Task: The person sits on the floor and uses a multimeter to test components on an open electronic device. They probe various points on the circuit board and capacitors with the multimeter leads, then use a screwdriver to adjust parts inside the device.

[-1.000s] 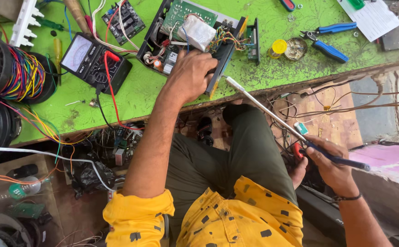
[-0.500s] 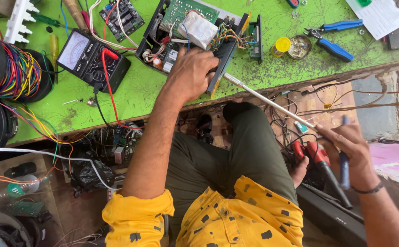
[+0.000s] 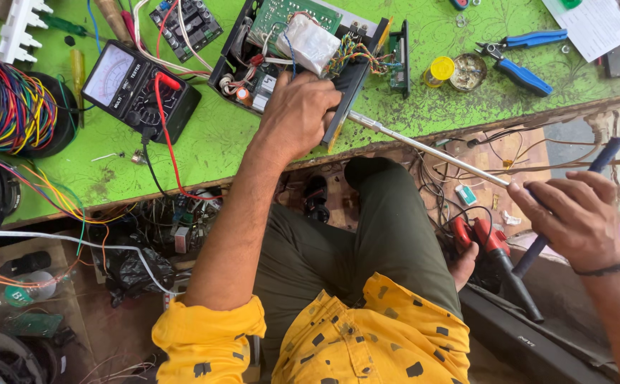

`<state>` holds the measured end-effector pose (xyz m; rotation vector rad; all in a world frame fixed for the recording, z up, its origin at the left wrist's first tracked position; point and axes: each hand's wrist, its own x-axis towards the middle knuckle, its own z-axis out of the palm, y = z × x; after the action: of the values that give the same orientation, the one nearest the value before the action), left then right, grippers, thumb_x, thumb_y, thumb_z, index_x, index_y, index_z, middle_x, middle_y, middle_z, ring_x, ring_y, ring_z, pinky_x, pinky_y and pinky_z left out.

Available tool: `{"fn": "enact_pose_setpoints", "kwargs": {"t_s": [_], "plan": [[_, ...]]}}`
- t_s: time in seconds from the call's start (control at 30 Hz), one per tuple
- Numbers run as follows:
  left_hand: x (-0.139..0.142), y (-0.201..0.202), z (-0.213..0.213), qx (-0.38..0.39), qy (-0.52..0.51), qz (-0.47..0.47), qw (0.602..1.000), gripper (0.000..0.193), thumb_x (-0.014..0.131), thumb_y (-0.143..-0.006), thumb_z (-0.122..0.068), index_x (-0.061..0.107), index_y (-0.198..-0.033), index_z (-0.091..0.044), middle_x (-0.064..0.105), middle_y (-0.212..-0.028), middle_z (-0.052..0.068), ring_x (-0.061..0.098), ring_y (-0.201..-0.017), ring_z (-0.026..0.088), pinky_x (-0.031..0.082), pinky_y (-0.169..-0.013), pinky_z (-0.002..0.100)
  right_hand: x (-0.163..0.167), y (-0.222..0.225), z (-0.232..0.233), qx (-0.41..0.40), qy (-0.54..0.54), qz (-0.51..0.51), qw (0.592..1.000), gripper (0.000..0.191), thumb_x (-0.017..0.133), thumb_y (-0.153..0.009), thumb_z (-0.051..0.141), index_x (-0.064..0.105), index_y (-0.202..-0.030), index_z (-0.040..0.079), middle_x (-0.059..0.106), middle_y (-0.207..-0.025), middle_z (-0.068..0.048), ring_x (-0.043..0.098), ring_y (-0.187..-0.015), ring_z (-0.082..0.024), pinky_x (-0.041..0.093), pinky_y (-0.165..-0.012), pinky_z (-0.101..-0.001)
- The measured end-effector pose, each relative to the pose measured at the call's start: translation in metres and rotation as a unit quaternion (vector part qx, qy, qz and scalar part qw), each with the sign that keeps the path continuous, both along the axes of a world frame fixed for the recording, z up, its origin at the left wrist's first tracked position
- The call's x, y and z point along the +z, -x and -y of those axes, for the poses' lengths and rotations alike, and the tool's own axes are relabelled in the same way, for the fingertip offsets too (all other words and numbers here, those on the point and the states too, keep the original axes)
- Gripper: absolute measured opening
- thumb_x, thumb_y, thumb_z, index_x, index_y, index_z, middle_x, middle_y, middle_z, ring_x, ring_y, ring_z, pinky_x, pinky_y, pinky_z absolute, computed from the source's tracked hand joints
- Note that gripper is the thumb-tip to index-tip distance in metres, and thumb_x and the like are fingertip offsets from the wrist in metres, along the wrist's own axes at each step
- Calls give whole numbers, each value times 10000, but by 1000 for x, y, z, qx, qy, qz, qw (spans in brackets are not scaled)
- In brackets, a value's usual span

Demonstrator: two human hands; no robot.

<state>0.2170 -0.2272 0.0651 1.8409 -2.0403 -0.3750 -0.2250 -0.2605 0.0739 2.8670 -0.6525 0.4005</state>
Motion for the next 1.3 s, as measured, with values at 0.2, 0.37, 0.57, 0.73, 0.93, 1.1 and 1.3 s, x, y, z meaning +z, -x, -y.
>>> {"fn": "enact_pose_setpoints", "kwargs": {"t_s": [0.2, 0.37, 0.57, 0.73, 0.93, 1.1, 1.3], "plan": [[-3, 0, 1, -2, 29, -11, 1000, 55, 771, -840, -98, 773, -895, -95, 678, -852, 27, 647, -953, 265, 392, -951, 570, -7, -1, -1, -6, -50, 56, 997, 475, 761, -840, 63, 724, -1300, 176, 749, -960, 3, 620, -743, -182, 432, -880, -371], [-4, 1, 1, 4, 22, -12, 1000, 43, 768, -839, -68, 775, -867, -99, 685, -837, 33, 651, -953, 269, 396, -984, 571, -14, 5, -3, -26, -99, 106, 989, 445, 747, -913, 50, 709, -1333, 190, 724, -938, 15, 612, -722, -177, 399, -815, -319], [-4, 2, 0, 13, 30, -20, 999, 52, 759, -829, -66, 769, -867, -100, 690, -851, 40, 647, -967, 282, 392, -990, 577, -12, -2, -4, -32, -136, 128, 982, 395, 732, -954, 57, 721, -1323, 196, 723, -921, 15, 627, -737, -163, 381, -784, -300], [2, 1, 0, 7, 28, -25, 999, 100, 765, -817, -87, 744, -915, -87, 695, -888, 64, 639, -1004, 319, 345, -982, 625, 2, 14, -16, -5, -77, 108, 991, 376, 761, -804, 69, 749, -1174, 134, 739, -951, -57, 671, -811, -255, 463, -944, -427], [2, -4, 0, -26, 11, -11, 1000, 69, 734, -888, -96, 693, -935, -67, 686, -948, 73, 631, -1048, 328, 390, -971, 585, -28, 61, -43, -104, -38, 263, 959, 212, 745, -1036, 89, 737, -1242, 41, 717, -1008, -130, 647, -878, -302, 491, -924, -430], [-2, 0, 1, -6, -14, 13, 1000, 38, 718, -904, -121, 720, -924, -89, 673, -908, 48, 637, -1008, 287, 364, -1010, 604, -43, 82, -57, -118, -53, 298, 946, 178, 721, -1108, 98, 735, -1243, -17, 729, -1012, -170, 647, -890, -306, 478, -875, -382], [0, 0, 1, -3, -24, -4, 1000, 103, 698, -917, -107, 782, -975, -116, 666, -896, 50, 634, -1003, 285, 355, -1022, 623, -40, 55, -64, -116, -65, 283, 950, 139, 729, -1111, 118, 727, -1193, 5, 721, -991, -134, 633, -870, -273, 462, -919, -363]]}}
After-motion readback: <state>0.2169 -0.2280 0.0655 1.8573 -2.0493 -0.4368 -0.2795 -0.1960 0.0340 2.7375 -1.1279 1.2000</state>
